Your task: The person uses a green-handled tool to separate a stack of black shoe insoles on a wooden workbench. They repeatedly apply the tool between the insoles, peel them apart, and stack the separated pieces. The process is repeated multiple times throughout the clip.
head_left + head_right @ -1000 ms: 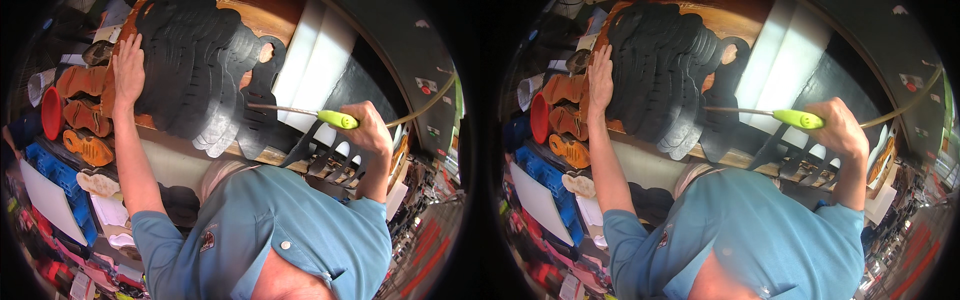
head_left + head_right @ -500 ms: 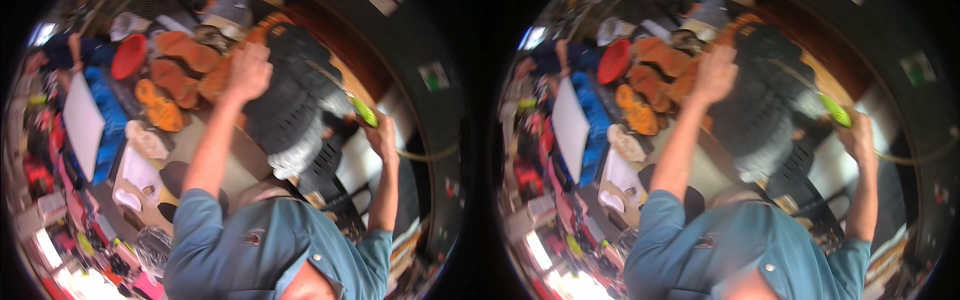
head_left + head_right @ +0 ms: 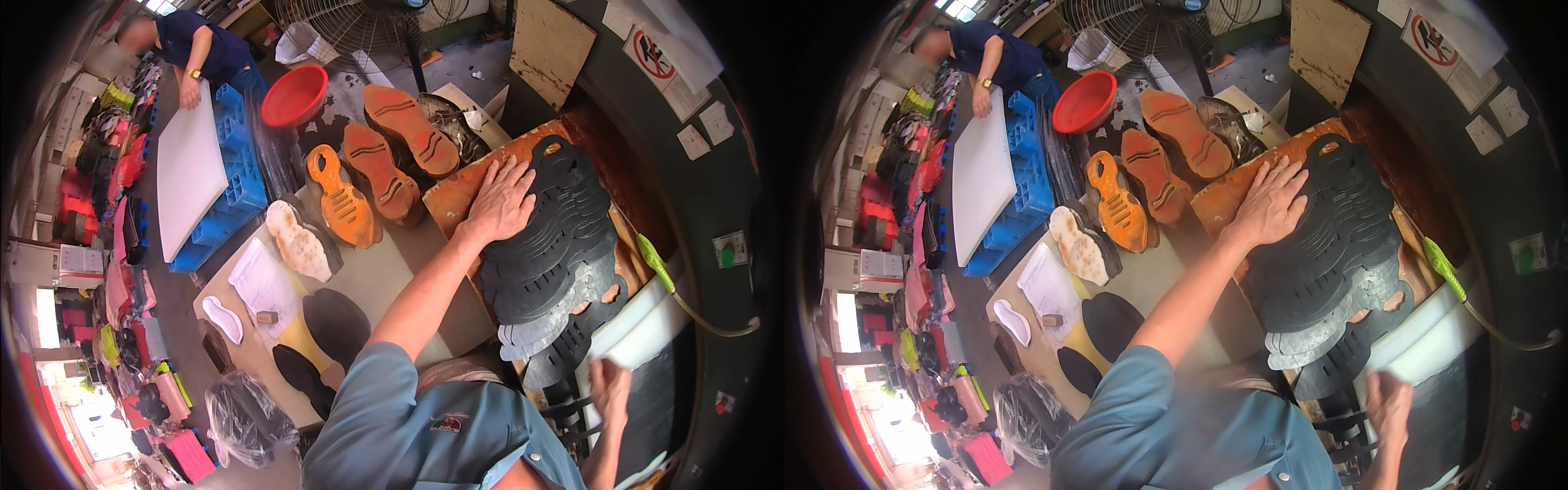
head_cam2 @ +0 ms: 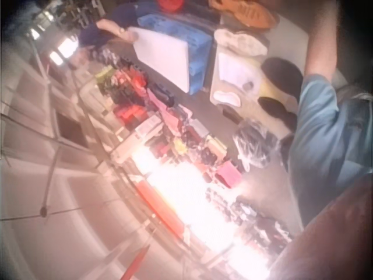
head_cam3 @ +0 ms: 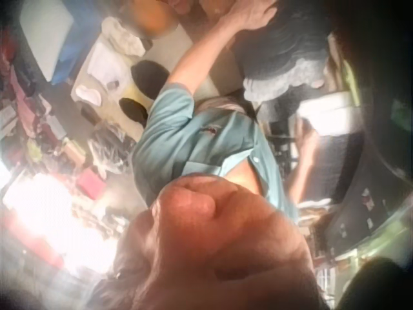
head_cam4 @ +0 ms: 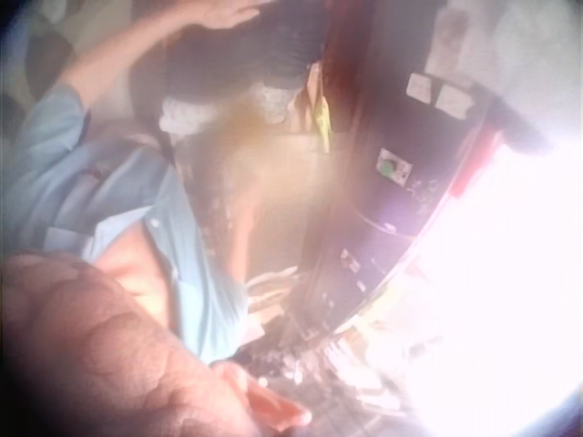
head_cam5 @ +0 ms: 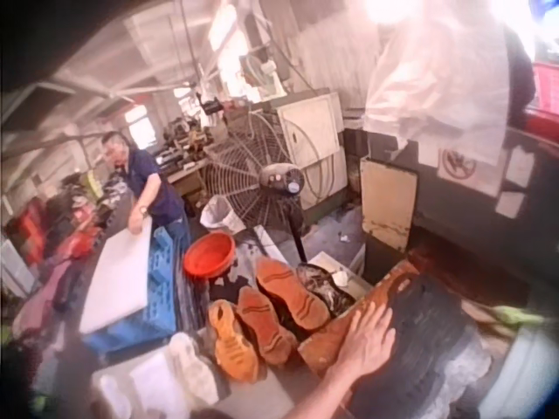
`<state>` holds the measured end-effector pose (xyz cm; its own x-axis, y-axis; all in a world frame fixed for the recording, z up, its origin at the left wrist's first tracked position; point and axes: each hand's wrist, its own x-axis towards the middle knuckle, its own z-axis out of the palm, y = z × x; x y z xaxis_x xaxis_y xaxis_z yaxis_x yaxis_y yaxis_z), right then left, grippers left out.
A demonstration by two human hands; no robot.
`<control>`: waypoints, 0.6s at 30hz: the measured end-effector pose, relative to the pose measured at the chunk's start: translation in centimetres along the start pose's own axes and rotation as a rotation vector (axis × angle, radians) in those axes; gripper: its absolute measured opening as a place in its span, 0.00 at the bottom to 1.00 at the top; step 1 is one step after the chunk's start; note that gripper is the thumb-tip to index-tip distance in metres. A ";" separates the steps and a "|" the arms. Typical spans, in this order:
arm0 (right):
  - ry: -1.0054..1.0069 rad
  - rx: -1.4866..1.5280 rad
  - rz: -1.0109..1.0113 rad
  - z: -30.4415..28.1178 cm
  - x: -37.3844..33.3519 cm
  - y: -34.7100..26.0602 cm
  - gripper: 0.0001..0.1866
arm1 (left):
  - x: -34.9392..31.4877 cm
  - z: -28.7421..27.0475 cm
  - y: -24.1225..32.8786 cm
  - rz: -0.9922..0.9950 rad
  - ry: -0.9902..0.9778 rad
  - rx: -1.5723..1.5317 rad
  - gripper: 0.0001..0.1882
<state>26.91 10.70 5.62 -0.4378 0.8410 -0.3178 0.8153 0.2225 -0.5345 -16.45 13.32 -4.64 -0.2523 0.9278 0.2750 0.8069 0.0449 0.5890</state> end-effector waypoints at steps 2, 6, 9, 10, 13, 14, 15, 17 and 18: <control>-0.073 0.163 0.126 1.2 -3.2 -0.3 0.22 | 0.0 0.0 0.0 -0.008 -0.010 -0.001 0.31; -0.113 0.518 0.265 4.5 -4.9 -1.2 0.35 | 0.0 0.0 0.1 -0.007 -0.009 -0.007 0.31; 0.149 0.823 0.461 7.6 -5.3 -2.8 0.38 | -0.1 0.1 0.1 -0.011 0.015 -0.035 0.31; 0.115 0.978 0.363 8.3 -4.8 -3.2 0.37 | -0.1 0.2 0.1 -0.013 0.020 -0.023 0.31; 0.079 1.174 0.185 9.6 -1.7 -4.5 0.32 | -0.1 0.4 0.0 -0.020 0.039 -0.078 0.32; 0.091 1.163 0.212 9.6 -0.6 -4.8 0.31 | -0.1 0.4 0.0 -0.001 0.053 -0.085 0.31; 0.111 1.157 0.225 9.5 0.7 -5.1 0.30 | -0.1 0.5 -0.1 -0.002 0.050 -0.087 0.31; 0.140 1.178 0.196 9.6 2.8 -5.8 0.30 | -0.1 0.6 -0.1 -0.014 0.050 -0.096 0.31; 0.162 1.192 0.214 9.6 3.7 -6.2 0.30 | 0.0 0.6 -0.2 -0.018 0.055 -0.100 0.31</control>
<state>16.62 7.72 0.27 -0.2153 0.8759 -0.4317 -0.0300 -0.4478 -0.8936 -16.27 13.50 -5.18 -0.2976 0.9052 0.3032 0.7452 0.0218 0.6664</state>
